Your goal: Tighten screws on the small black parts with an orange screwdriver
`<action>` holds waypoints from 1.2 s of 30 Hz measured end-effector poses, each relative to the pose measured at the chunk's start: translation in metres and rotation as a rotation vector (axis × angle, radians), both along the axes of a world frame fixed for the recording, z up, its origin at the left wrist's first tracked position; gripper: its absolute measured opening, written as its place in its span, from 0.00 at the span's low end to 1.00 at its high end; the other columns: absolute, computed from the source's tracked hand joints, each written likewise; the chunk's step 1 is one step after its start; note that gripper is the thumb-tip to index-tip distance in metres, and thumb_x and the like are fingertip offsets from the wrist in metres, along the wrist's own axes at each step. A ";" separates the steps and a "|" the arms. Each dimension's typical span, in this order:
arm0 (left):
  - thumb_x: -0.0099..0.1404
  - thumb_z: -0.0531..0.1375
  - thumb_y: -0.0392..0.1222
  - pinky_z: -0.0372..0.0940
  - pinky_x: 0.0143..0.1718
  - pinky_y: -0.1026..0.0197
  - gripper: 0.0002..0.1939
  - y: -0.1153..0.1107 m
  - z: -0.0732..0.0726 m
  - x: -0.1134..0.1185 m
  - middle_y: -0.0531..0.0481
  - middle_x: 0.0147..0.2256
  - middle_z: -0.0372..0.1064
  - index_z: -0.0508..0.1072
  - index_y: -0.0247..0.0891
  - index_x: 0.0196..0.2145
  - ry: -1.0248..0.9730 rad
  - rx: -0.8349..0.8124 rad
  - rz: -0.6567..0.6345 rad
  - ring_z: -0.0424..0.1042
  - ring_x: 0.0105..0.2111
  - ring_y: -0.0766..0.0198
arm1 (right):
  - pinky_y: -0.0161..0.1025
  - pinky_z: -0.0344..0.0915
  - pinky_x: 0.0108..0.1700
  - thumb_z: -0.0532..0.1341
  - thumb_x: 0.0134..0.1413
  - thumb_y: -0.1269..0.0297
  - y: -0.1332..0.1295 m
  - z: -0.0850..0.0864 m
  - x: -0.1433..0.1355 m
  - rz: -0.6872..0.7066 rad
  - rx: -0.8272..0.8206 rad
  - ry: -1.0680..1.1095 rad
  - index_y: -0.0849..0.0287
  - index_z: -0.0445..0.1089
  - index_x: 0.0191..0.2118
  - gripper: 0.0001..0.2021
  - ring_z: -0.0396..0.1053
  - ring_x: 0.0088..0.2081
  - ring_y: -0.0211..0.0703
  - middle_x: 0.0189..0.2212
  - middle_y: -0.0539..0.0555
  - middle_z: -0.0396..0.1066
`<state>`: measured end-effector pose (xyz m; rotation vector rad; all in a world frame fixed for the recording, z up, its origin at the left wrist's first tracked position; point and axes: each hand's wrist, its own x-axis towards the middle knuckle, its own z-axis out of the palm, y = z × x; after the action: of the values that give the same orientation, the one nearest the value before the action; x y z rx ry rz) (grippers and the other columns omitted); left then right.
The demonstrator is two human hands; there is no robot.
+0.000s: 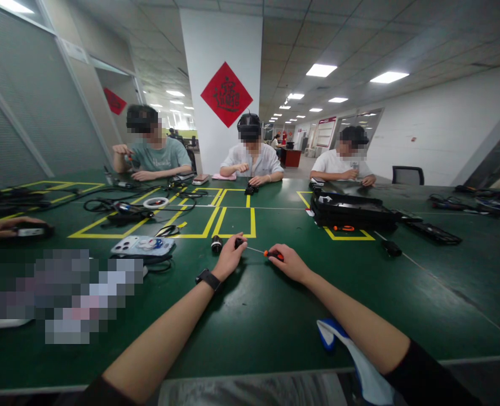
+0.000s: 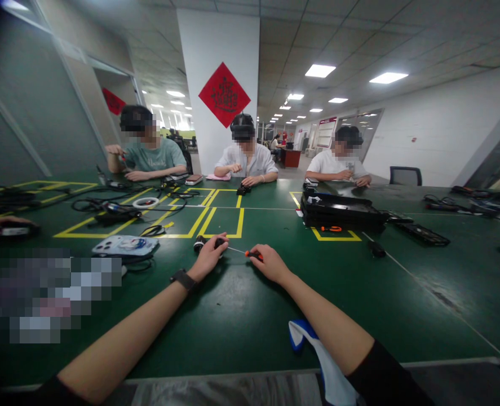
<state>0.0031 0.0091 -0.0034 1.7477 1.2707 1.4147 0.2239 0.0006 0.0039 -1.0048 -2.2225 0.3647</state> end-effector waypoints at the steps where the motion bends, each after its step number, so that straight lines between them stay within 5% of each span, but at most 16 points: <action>1: 0.59 0.53 0.44 0.52 0.52 0.56 0.09 0.000 0.000 0.000 0.46 0.48 0.64 0.66 0.38 0.36 -0.007 -0.007 -0.018 0.62 0.49 0.60 | 0.38 0.59 0.39 0.58 0.52 0.64 0.000 0.000 0.000 -0.005 -0.013 0.007 0.59 0.66 0.37 0.07 0.63 0.35 0.40 0.33 0.52 0.66; 9: 0.61 0.50 0.47 0.61 0.35 0.62 0.12 -0.007 0.004 0.005 0.51 0.35 0.66 0.62 0.40 0.41 0.000 -0.088 -0.113 0.66 0.32 0.66 | 0.38 0.60 0.39 0.59 0.51 0.64 0.000 0.000 0.000 -0.020 -0.040 0.035 0.59 0.65 0.37 0.07 0.62 0.35 0.40 0.33 0.52 0.65; 17: 0.61 0.51 0.46 0.59 0.37 0.62 0.09 -0.007 0.005 0.005 0.53 0.31 0.63 0.63 0.39 0.35 0.062 0.003 -0.100 0.64 0.33 0.66 | 0.39 0.57 0.42 0.48 0.61 0.65 0.002 0.000 -0.001 -0.035 0.035 -0.040 0.61 0.67 0.31 0.13 0.60 0.37 0.40 0.31 0.53 0.64; 28: 0.59 0.53 0.46 0.60 0.37 0.63 0.10 -0.004 0.003 0.004 0.53 0.31 0.64 0.64 0.38 0.34 0.017 -0.026 -0.024 0.64 0.32 0.67 | 0.39 0.58 0.42 0.59 0.51 0.65 -0.004 0.005 -0.002 0.007 0.042 0.007 0.59 0.65 0.38 0.07 0.60 0.39 0.42 0.36 0.53 0.64; 36: 0.59 0.53 0.46 0.60 0.37 0.62 0.09 -0.002 0.002 0.004 0.53 0.32 0.65 0.64 0.39 0.34 -0.001 -0.024 -0.020 0.65 0.33 0.66 | 0.39 0.57 0.41 0.54 0.56 0.67 -0.002 0.005 -0.002 -0.031 0.070 -0.058 0.60 0.67 0.32 0.06 0.60 0.37 0.41 0.32 0.53 0.64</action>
<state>0.0073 0.0067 -0.0017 1.7393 1.2613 1.3837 0.2220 -0.0018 0.0089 -1.0229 -2.2530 0.2455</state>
